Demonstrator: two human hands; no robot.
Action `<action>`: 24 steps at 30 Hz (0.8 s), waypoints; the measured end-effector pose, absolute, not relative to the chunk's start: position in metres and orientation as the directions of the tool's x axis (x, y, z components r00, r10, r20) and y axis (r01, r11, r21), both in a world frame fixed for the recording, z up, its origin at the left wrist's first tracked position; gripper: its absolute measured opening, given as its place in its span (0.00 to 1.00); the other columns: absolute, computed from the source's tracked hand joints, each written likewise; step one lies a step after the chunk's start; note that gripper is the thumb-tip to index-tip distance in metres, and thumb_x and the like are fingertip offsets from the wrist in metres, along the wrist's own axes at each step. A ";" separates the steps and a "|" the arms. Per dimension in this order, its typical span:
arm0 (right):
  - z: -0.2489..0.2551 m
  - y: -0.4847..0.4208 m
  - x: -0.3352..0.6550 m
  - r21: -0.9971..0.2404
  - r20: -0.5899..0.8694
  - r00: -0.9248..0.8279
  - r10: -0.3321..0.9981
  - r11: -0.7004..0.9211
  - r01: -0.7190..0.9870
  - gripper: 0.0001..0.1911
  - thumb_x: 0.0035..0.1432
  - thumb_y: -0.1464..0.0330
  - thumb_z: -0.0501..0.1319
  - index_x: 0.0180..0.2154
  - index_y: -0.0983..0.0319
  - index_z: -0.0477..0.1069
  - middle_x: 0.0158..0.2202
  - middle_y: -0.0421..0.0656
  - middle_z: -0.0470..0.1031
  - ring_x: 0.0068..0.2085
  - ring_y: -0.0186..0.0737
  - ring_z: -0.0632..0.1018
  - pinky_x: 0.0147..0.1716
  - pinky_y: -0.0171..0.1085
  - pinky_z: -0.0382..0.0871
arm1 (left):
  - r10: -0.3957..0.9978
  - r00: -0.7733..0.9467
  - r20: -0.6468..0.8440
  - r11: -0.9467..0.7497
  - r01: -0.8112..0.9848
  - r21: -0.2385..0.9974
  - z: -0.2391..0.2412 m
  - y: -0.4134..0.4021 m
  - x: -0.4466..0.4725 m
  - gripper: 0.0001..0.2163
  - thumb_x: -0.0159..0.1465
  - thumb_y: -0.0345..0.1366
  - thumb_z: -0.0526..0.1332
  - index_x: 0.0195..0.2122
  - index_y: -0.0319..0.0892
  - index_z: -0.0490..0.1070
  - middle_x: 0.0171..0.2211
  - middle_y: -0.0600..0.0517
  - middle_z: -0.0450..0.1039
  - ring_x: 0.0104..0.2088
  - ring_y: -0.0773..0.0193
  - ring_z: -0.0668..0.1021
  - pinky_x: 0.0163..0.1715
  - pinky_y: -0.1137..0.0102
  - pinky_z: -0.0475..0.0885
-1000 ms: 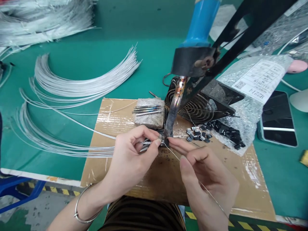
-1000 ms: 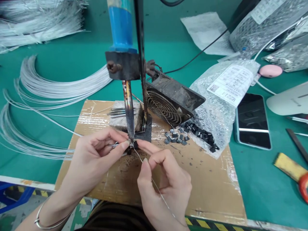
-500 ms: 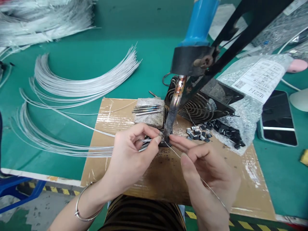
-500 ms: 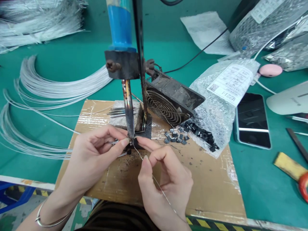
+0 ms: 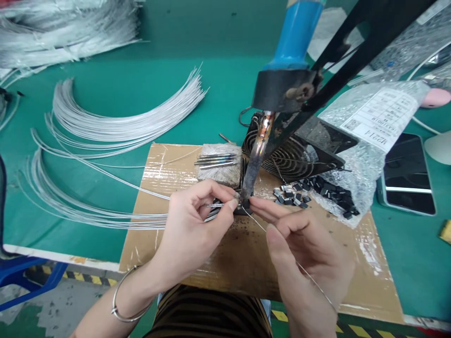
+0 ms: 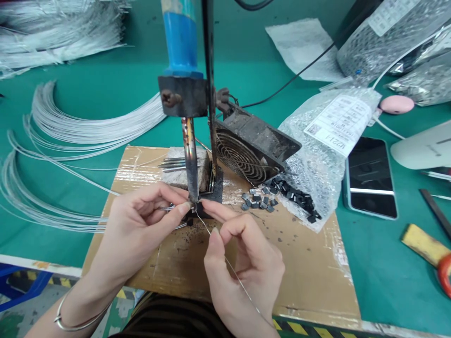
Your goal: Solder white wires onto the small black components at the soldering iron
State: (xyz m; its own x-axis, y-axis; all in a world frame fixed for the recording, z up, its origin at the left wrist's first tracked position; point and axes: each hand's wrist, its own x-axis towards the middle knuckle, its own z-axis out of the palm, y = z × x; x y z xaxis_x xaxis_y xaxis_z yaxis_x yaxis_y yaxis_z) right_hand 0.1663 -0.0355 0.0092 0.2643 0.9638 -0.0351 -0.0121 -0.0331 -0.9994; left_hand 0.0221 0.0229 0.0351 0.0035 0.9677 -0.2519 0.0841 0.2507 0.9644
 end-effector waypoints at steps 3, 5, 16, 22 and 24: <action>0.007 -0.035 0.167 -1.000 -0.008 0.263 0.965 -0.005 -0.012 0.10 0.67 0.76 0.64 0.33 0.57 0.72 0.52 0.44 0.86 0.53 0.46 0.86 0.59 0.47 0.78 | 0.968 0.007 -0.253 0.252 0.071 0.965 0.034 0.023 0.022 0.06 0.59 0.25 0.68 0.26 0.42 0.77 0.32 0.51 0.84 0.33 0.66 0.82 0.34 0.74 0.75; 0.007 -0.035 0.166 -1.000 -0.015 0.264 0.964 -0.010 -0.022 0.10 0.67 0.76 0.64 0.33 0.57 0.72 0.52 0.44 0.86 0.53 0.46 0.86 0.59 0.47 0.79 | 0.967 0.010 -0.256 0.255 0.064 0.965 0.034 0.023 0.022 0.06 0.59 0.25 0.68 0.27 0.41 0.77 0.32 0.51 0.84 0.33 0.66 0.82 0.34 0.75 0.75; 0.014 -0.034 0.166 -0.998 -0.055 0.267 0.962 -0.055 -0.007 0.09 0.67 0.74 0.65 0.32 0.57 0.71 0.52 0.47 0.86 0.54 0.49 0.86 0.58 0.50 0.80 | 0.966 -0.011 -0.258 0.259 0.066 0.964 0.036 0.022 0.022 0.06 0.58 0.26 0.68 0.26 0.42 0.76 0.32 0.50 0.84 0.34 0.63 0.83 0.34 0.73 0.76; 0.013 -0.034 0.164 -0.998 -0.059 0.277 0.959 -0.058 -0.013 0.10 0.67 0.74 0.65 0.32 0.57 0.71 0.51 0.45 0.87 0.53 0.47 0.86 0.58 0.48 0.79 | 0.968 0.001 -0.252 0.251 0.067 0.966 0.034 0.023 0.022 0.06 0.59 0.26 0.68 0.27 0.41 0.77 0.33 0.50 0.84 0.33 0.66 0.82 0.34 0.75 0.75; 0.013 -0.034 0.164 -0.998 -0.060 0.282 0.958 -0.057 -0.018 0.10 0.67 0.74 0.65 0.32 0.57 0.71 0.51 0.44 0.87 0.53 0.46 0.86 0.58 0.46 0.79 | 0.968 0.006 -0.251 0.250 0.076 0.965 0.034 0.023 0.022 0.06 0.59 0.26 0.68 0.27 0.41 0.77 0.33 0.51 0.84 0.33 0.66 0.82 0.33 0.75 0.74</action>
State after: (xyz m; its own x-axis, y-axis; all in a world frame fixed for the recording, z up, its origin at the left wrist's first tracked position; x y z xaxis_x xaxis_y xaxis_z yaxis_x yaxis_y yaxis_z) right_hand 0.1638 -0.0343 0.0129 0.2817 0.9576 -0.0601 -0.0178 -0.0574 -0.9982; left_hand 0.0220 0.0233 0.0339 0.0055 0.9680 -0.2510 0.0760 0.2499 0.9653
